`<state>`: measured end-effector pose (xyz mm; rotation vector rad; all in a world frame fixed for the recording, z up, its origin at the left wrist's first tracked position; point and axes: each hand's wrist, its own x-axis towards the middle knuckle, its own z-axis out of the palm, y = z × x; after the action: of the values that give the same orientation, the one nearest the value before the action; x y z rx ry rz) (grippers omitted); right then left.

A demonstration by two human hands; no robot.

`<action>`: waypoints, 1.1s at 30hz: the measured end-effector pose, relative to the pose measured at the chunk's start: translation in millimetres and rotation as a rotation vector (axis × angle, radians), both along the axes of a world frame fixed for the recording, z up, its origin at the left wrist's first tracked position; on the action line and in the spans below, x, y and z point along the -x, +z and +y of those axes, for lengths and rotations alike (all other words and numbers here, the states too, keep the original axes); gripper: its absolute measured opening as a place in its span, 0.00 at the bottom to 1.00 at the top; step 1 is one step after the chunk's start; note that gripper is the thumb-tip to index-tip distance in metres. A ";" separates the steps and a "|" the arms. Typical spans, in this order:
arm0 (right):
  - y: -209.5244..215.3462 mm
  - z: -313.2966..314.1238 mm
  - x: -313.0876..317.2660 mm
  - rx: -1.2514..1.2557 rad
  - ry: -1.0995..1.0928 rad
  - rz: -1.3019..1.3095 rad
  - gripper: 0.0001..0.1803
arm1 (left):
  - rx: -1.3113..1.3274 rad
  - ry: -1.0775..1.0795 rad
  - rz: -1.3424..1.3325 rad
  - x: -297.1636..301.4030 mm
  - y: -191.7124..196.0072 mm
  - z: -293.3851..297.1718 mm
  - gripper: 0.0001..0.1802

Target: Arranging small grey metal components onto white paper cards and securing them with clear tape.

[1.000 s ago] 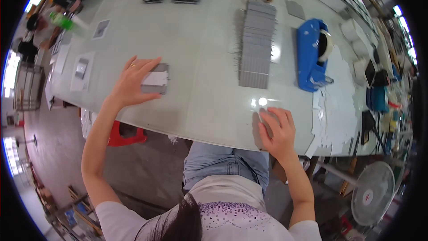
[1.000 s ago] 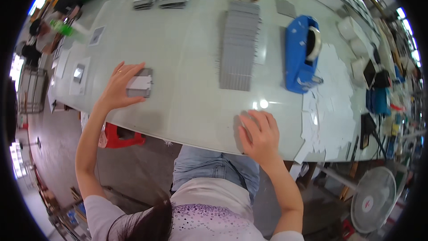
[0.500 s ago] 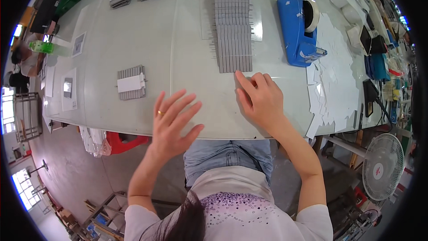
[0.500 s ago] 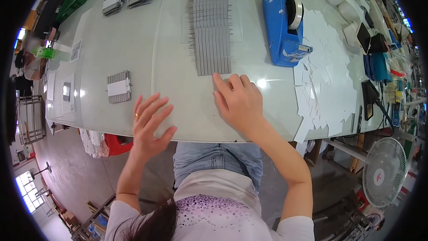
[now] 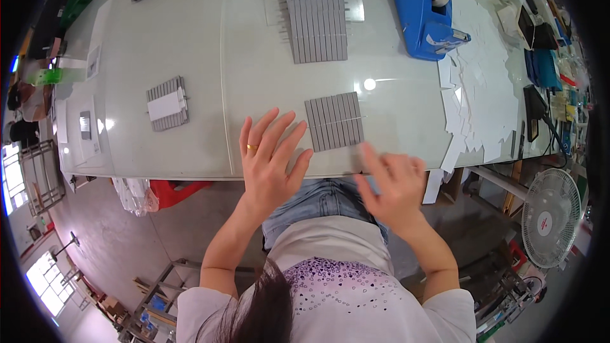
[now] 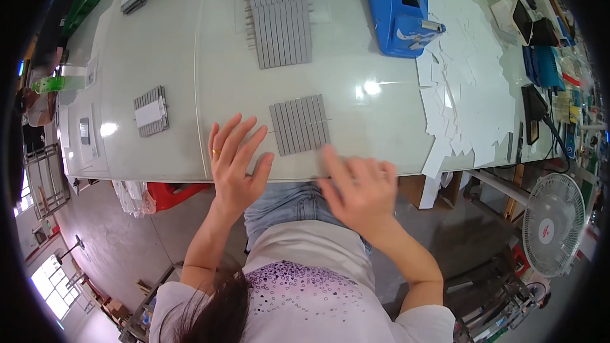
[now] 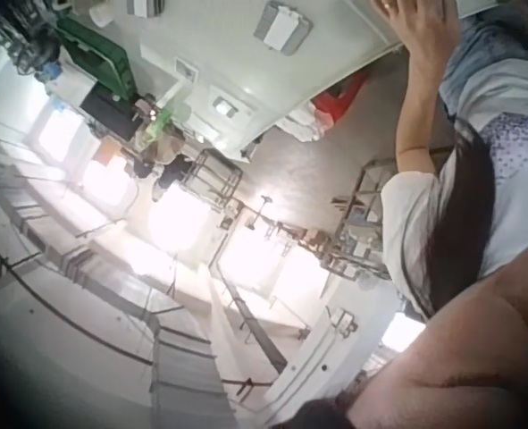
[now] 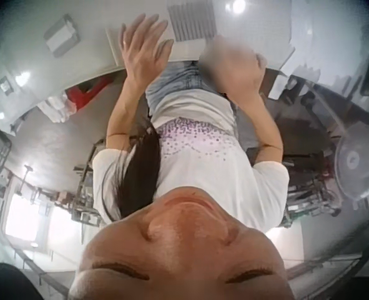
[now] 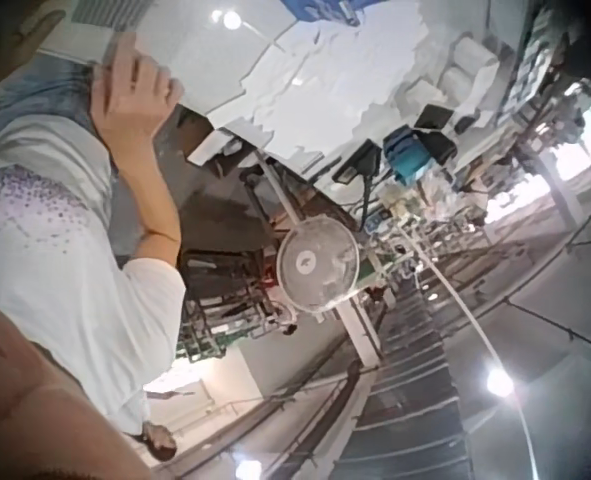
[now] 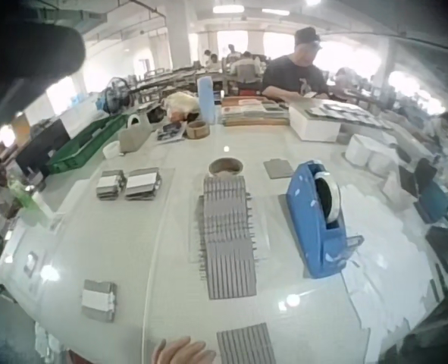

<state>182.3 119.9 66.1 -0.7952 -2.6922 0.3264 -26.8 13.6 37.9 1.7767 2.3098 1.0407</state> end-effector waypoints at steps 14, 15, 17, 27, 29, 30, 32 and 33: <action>17.6 33.1 -65.6 0.536 -0.568 0.573 0.07 | 0.055 -0.049 0.246 0.4 -6.5 -6.5 0.17; 21.9 35.0 -40.8 0.765 -0.588 0.623 0.06 | 0.055 -0.047 0.248 0.4 -7.5 -6.3 0.17; 12.9 48.9 -10.4 1.025 -0.456 0.500 0.07 | 0.065 -0.041 0.246 0.3 -7.9 -8.0 0.18; -5.4 64.1 53.6 1.274 -0.262 0.325 0.06 | 0.131 -0.055 0.218 -1.9 -2.6 -8.5 0.23; -4.6 62.8 56.1 1.266 -0.258 0.321 0.06 | 0.140 -0.057 0.228 -1.7 -1.7 -8.6 0.23; -3.3 62.6 57.4 1.253 -0.264 0.307 0.06 | 0.141 -0.057 0.226 -1.7 -1.7 -8.8 0.23; -3.2 62.4 58.3 1.238 -0.270 0.292 0.06 | 0.141 -0.054 0.235 -1.6 -1.6 -9.0 0.24; -4.2 62.3 58.4 1.223 -0.255 0.289 0.06 | 0.140 -0.054 0.235 -1.7 -1.4 -8.9 0.24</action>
<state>123.9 182.2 62.0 -1.2033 -1.8672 1.9039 -25.1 4.7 36.5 1.9861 2.3777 0.6756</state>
